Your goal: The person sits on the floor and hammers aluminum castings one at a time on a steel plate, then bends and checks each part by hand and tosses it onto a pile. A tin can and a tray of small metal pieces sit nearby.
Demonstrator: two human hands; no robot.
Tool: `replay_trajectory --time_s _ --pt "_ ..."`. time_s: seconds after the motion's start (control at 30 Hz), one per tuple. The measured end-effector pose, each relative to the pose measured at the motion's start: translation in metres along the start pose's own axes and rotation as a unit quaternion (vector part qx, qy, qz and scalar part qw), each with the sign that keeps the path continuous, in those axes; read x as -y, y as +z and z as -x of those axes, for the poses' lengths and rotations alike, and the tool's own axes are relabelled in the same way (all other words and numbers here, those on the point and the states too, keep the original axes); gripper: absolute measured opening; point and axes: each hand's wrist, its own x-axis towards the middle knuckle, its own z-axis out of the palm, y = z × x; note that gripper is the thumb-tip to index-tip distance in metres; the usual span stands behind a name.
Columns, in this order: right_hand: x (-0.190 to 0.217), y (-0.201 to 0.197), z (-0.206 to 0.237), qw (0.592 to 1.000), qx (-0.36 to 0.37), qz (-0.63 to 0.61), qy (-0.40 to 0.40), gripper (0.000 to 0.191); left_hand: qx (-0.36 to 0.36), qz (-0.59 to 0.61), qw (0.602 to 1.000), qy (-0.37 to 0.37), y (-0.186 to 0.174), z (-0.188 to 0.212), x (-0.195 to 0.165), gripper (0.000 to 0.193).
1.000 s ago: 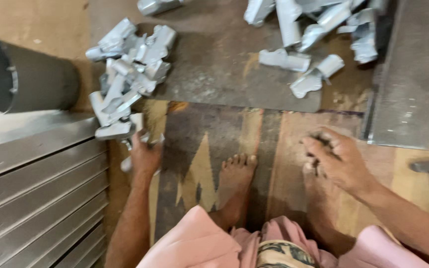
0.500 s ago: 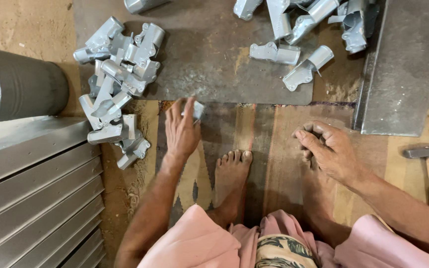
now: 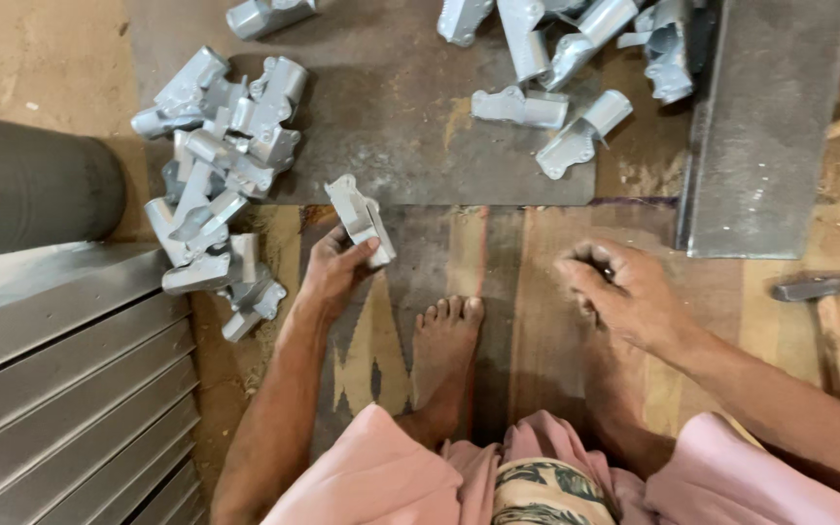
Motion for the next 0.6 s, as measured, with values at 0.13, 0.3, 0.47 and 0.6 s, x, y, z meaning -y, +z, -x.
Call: replay_trajectory --time_s 0.13,0.3,0.47,0.6 --pt "0.02 0.003 0.001 0.989 -0.025 0.065 -0.133 0.028 0.185 -0.065 0.977 0.081 0.068 0.032 0.001 0.047" --pt "0.031 0.007 0.006 0.937 -0.069 0.112 -0.323 0.044 0.324 -0.077 0.937 0.103 0.145 0.058 0.001 0.047" --pt "0.035 0.004 0.007 0.944 -0.105 0.134 -0.282 0.03 0.305 -0.176 0.932 0.082 0.171 0.069 -0.001 0.037" --pt "0.034 0.004 0.007 0.949 -0.098 0.119 -0.275 0.023 0.248 -0.261 0.923 0.135 0.175 0.074 -0.004 0.054"
